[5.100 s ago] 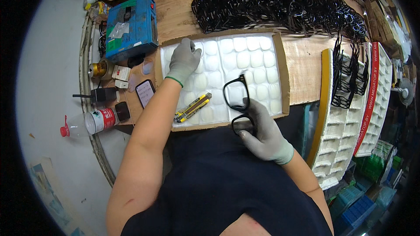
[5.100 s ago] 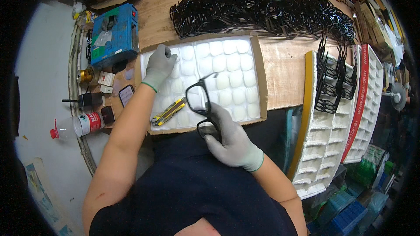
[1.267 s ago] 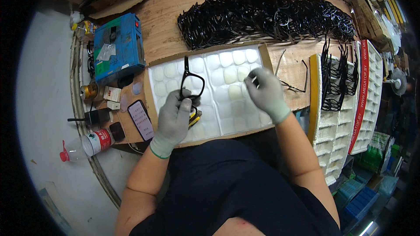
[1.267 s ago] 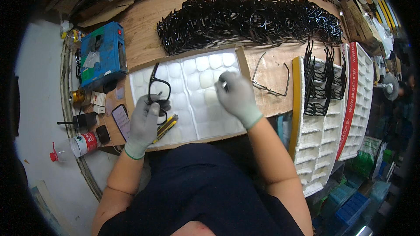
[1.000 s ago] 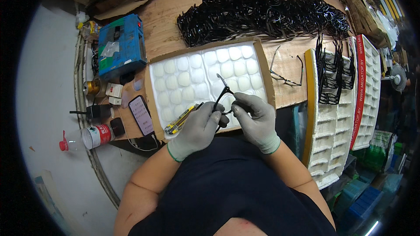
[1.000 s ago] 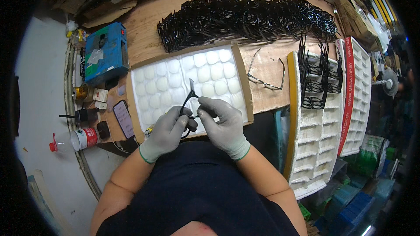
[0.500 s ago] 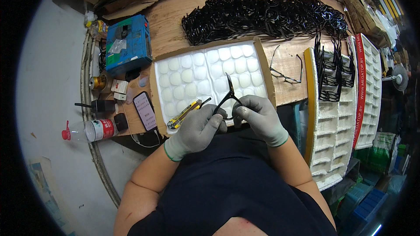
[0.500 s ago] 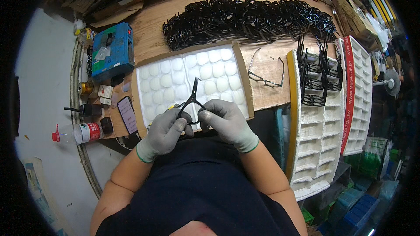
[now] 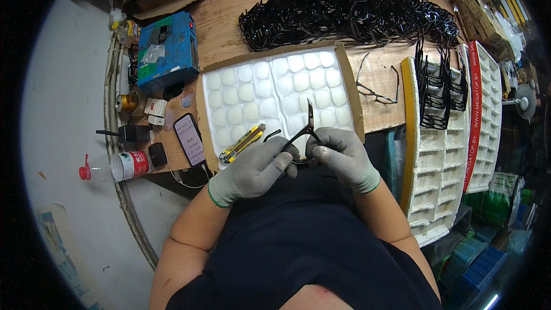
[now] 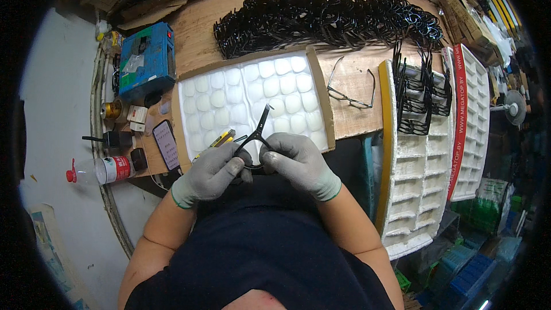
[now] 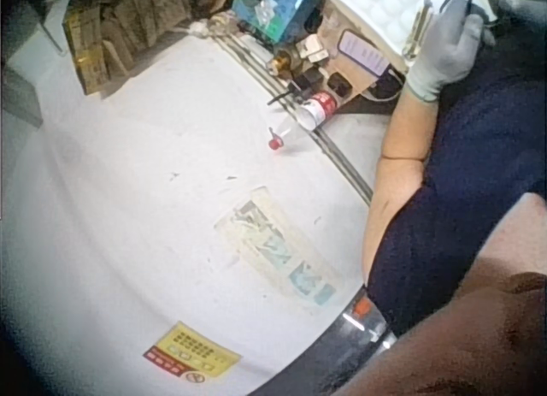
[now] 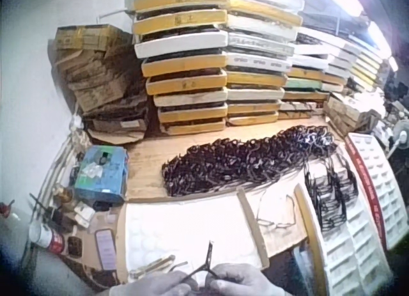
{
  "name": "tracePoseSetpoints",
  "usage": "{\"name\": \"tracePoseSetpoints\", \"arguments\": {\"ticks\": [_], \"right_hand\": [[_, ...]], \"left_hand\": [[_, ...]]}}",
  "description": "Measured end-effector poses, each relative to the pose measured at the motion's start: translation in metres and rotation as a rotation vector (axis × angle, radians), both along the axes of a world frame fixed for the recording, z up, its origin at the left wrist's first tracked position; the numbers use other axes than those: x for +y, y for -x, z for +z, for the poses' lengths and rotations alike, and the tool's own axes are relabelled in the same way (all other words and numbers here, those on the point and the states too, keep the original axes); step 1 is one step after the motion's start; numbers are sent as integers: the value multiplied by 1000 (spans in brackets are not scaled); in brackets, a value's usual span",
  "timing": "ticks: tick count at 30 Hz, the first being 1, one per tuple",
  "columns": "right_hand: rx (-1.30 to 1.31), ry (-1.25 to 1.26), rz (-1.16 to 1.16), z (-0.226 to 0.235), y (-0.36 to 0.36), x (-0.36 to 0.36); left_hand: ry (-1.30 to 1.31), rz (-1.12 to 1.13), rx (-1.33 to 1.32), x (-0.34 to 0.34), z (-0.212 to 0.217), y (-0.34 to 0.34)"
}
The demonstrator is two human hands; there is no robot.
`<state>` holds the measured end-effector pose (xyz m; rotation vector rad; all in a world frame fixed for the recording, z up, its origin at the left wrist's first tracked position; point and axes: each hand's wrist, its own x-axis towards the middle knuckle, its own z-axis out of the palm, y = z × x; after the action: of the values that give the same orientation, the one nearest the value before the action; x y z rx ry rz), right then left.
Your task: The person assembles eyeglasses by inserting lenses into frames and adjusting the temples. They handle multiple frames one at a time, place each completed pair into a white foam tray, and repeat the process throughout the clip.
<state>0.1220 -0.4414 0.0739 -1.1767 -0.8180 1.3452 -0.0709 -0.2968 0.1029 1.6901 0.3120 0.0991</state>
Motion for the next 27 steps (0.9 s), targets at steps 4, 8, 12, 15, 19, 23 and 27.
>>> {"name": "tracePoseSetpoints", "arguments": {"ticks": [4, 8, 12, 15, 19, 23, 27], "right_hand": [[-136, 49, -61, 1, 4, 5], [-261, 99, -100, -3, 5, 6], [-252, 92, -151, 1, 11, 7], [-157, 149, -158, 3, 17, 5], [-237, 117, -66, 22, 13, 6], [-430, -143, -47, 44, 13, 6], [-567, -255, -16, 56, 12, 3]], "left_hand": [[-18, 166, 27, -7, -14, 3], [-186, 236, 69, -16, -7, 0], [-154, 208, 70, -12, -7, 2], [34, 143, 26, -6, -12, 5], [295, 113, 112, 0, -11, 5], [453, 77, 95, 7, -10, 6], [439, 43, 61, 11, 12, 8]]}}
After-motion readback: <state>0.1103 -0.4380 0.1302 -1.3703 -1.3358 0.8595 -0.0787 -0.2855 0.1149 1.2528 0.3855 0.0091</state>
